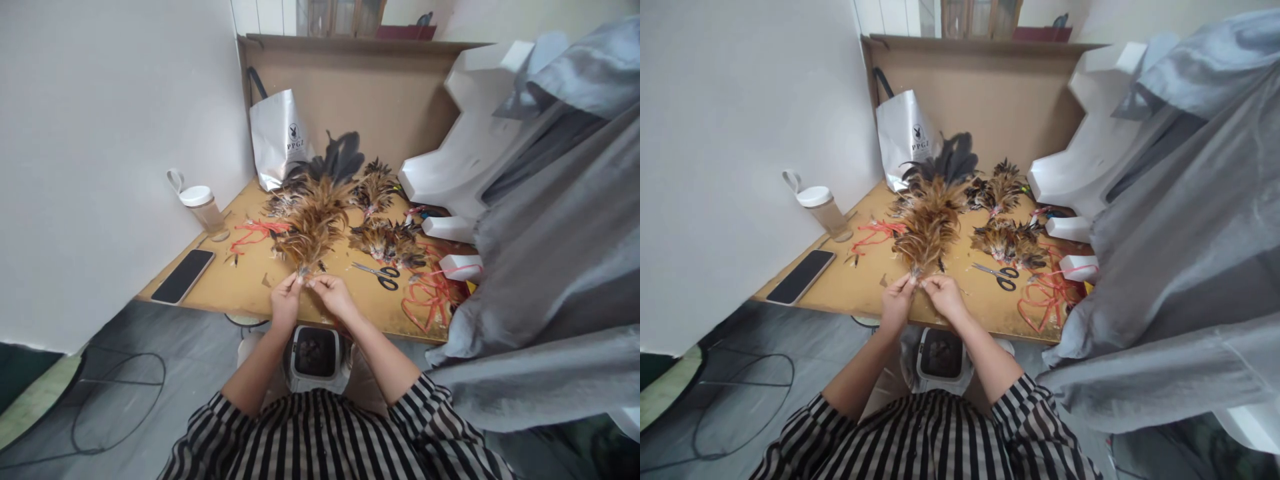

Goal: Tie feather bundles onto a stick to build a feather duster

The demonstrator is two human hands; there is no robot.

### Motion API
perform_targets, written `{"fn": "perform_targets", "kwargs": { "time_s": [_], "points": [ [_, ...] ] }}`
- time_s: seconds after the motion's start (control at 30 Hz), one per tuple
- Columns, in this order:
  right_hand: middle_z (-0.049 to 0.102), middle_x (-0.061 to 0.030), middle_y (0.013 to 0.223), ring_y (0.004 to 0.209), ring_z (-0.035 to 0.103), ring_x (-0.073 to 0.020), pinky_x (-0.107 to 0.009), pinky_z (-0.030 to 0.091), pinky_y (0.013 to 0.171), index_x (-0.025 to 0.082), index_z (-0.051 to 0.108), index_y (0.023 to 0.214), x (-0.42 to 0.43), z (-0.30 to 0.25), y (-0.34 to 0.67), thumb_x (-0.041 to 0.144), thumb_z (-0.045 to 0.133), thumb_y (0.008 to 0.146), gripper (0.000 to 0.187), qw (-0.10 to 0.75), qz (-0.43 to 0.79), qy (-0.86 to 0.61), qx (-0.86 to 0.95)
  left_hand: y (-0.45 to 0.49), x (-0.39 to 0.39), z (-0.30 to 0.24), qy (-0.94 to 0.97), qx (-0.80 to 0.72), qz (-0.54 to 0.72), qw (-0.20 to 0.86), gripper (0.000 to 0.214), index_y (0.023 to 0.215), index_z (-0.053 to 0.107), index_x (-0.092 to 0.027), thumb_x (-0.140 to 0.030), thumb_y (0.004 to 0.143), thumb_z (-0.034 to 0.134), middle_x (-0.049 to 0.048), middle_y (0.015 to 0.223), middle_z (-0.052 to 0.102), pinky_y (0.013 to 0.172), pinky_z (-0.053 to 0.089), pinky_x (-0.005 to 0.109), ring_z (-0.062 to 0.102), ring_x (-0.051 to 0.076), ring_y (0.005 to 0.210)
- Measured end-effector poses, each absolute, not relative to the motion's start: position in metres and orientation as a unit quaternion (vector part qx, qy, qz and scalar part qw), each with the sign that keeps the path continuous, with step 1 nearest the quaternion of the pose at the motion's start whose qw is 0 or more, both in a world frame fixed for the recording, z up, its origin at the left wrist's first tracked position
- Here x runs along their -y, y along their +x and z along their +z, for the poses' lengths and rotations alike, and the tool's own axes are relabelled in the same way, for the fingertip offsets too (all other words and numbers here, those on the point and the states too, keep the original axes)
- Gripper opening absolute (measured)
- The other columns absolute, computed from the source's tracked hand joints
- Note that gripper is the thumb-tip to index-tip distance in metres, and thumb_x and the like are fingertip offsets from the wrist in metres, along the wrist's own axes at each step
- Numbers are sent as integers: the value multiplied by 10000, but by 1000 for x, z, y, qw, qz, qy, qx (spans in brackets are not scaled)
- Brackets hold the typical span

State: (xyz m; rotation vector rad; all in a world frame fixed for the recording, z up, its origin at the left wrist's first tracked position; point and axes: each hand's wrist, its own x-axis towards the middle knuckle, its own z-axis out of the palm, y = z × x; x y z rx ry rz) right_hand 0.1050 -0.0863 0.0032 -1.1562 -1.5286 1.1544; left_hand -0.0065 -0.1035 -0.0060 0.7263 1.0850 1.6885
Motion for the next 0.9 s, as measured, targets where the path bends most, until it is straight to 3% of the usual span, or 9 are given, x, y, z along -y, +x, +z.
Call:
{"fn": "perform_targets", "kwargs": {
  "time_s": [0.1,0.2,0.33,0.43,0.57,0.7,0.9],
  "points": [
    [633,-13,646,591,522,-138,-241,356,582,210,648,703,96,19,107,336,459,831,260,366,289,-472,748,-10,104,-4,389,-458,686,409,127,760,720,-161,-169,635,697,46,740,653,724,419,258,556,165,753],
    [660,-59,723,667,566,-174,-264,360,637,200,648,729,104,40,108,291,416,856,280,278,161,-471,822,-15,105,1,472,-468,657,355,142,786,725,-195,-152,661,671,49,738,638,770,403,276,540,178,760],
    [678,-109,780,709,598,-202,-281,368,659,172,656,770,101,69,106,231,437,835,236,163,76,-446,877,-27,104,5,586,-482,595,265,232,909,704,-218,-142,714,605,63,739,610,779,387,302,520,195,754],
    [680,-128,777,720,610,-230,-298,374,665,155,670,737,87,97,105,204,538,770,145,97,51,-408,907,-36,104,9,684,-477,516,196,217,886,695,-210,-132,738,556,81,735,582,766,377,324,504,215,755],
    [659,-69,652,690,600,-217,-289,369,656,171,681,615,57,129,110,191,647,674,71,65,73,-374,922,-47,112,20,797,-441,397,112,298,1019,642,-208,-135,783,476,110,821,576,748,381,336,505,229,795],
    [625,21,549,557,552,-131,-219,354,559,193,710,630,33,135,119,220,667,641,52,69,217,-343,911,-59,118,32,866,-391,313,-11,412,1218,514,-181,-125,829,389,114,838,572,699,395,320,507,215,778],
    [660,4,607,554,540,-96,-187,363,542,132,714,702,25,126,114,247,636,657,146,73,320,-312,892,-71,117,50,906,-347,208,-122,432,1286,406,-141,-111,863,329,91,845,567,687,433,306,497,187,774]
  ]
}}
